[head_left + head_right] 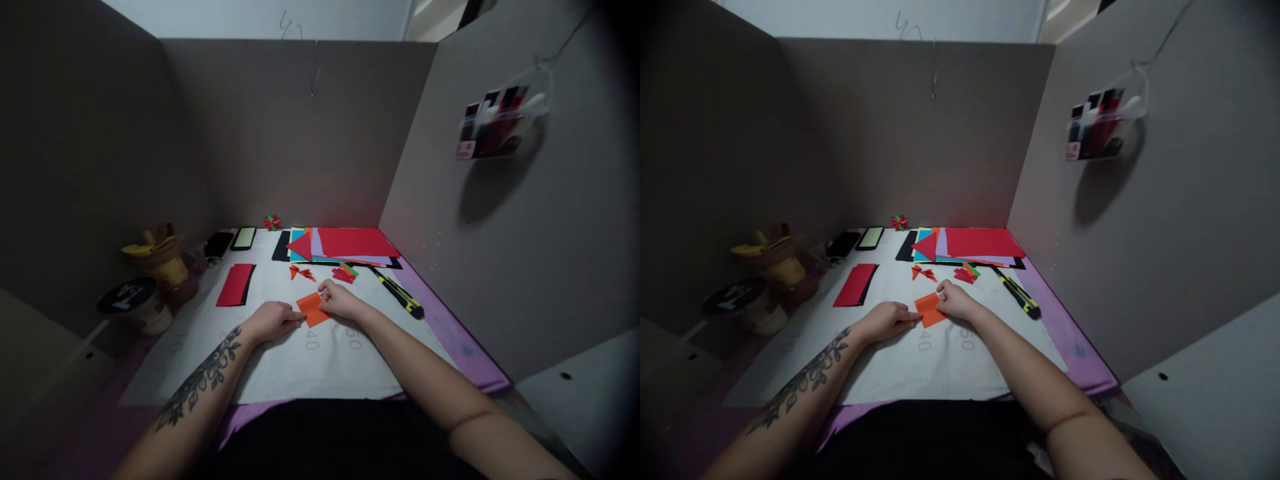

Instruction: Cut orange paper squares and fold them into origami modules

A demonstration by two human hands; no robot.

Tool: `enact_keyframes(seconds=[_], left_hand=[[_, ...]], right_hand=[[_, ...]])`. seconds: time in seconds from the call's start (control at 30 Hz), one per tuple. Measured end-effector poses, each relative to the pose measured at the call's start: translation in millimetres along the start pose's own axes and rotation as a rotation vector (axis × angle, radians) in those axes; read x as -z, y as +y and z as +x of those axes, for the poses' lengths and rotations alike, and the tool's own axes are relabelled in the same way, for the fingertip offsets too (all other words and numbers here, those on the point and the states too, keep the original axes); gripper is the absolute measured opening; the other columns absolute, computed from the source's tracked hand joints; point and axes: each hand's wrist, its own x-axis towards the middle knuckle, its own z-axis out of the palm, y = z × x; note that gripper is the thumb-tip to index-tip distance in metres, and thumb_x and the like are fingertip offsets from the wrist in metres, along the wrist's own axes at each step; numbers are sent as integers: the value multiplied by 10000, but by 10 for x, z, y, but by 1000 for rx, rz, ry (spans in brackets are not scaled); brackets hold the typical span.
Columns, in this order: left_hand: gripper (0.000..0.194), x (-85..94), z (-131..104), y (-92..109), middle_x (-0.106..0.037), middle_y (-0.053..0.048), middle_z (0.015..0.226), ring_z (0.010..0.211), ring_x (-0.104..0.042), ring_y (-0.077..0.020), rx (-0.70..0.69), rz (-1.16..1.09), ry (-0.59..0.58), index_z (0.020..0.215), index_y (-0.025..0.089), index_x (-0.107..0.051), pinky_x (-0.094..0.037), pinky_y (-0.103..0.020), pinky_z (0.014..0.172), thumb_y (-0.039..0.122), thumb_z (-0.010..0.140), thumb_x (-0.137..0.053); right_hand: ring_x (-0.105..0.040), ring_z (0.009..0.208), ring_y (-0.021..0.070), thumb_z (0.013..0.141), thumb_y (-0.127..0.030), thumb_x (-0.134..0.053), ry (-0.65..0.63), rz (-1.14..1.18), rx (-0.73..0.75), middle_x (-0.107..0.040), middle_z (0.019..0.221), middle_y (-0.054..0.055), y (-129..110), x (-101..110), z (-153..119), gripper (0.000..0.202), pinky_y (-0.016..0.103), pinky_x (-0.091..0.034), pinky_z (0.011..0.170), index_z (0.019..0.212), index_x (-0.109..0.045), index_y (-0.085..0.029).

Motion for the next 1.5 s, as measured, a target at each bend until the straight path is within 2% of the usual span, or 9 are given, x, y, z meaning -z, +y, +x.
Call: enact_keyframes(seconds=[0.53, 0.77, 0.87, 1.0, 1.17, 1.3, 1.4, 1.5], left_hand=[[332, 3, 4, 10, -678, -30, 834, 719, -613, -146, -1, 37, -5, 1155, 311, -626, -387, -227, 630, 374, 902, -419], [327, -11, 10, 11, -667, -28, 825, 702, -597, -142, -3, 22, 6, 1131, 301, -639, -388, -232, 628, 373, 899, -420], [303, 22, 23, 79, -648, -41, 843, 767, -584, -164, -21, 60, 44, 1067, 280, -665, -404, -252, 674, 365, 888, -436], [271, 98, 47, 227, -625, -74, 983, 887, -550, -212, -97, 115, 88, 898, 211, -680, -421, -299, 748, 398, 847, -490], [256, 108, 52, 307, -634, -78, 978, 868, -569, -206, -156, 101, 36, 939, 184, -618, -430, -313, 785, 365, 859, -455], [220, 81, 24, 307, -637, -60, 887, 794, -592, -197, -113, 133, 8, 933, 193, -567, -433, -298, 697, 348, 867, -425], [219, 82, 9, 317, -635, -44, 830, 733, -596, -197, -70, 156, -3, 947, 195, -526, -418, -294, 634, 369, 866, -419], [213, 93, 9, 328, -634, -38, 821, 722, -596, -196, -59, 172, -18, 925, 199, -511, -402, -288, 612, 383, 864, -421]], right_hand=[[-480, 497, 85, 617, -82, -559, -28, 75, -7, -512, 604, -87, -19, 19, -4, 369, 180, -324, 475, 939, -429, -207], [-480, 517, 94, 615, -78, -536, -7, 20, 7, -530, 618, -79, -35, 28, -9, 351, 184, -304, 483, 919, -429, -217], [-476, 537, 100, 604, -70, -526, 9, -26, 29, -524, 614, -77, -30, 14, -8, 350, 188, -297, 495, 907, -430, -216], [-455, 557, 104, 602, -57, -503, 50, -83, 50, -505, 619, -73, -40, -2, -19, 341, 193, -290, 515, 898, -439, -214], [-450, 649, 118, 600, -21, -472, 69, -172, 199, -481, 702, -38, -125, 2, -72, 260, 203, -319, 584, 789, -480, -199], [-465, 743, 127, 667, -8, -454, 68, -237, 311, -480, 872, 13, -167, -22, -154, 252, 222, -363, 696, 786, -588, -185], [-459, 733, 122, 732, -69, -501, 36, -307, 337, -459, 996, 28, -150, -59, -209, 248, 232, -366, 706, 838, -672, -214], [-428, 682, 118, 776, -181, -548, 19, -396, 347, -451, 1007, 35, -133, -97, -226, 184, 242, -350, 667, 855, -707, -230]])
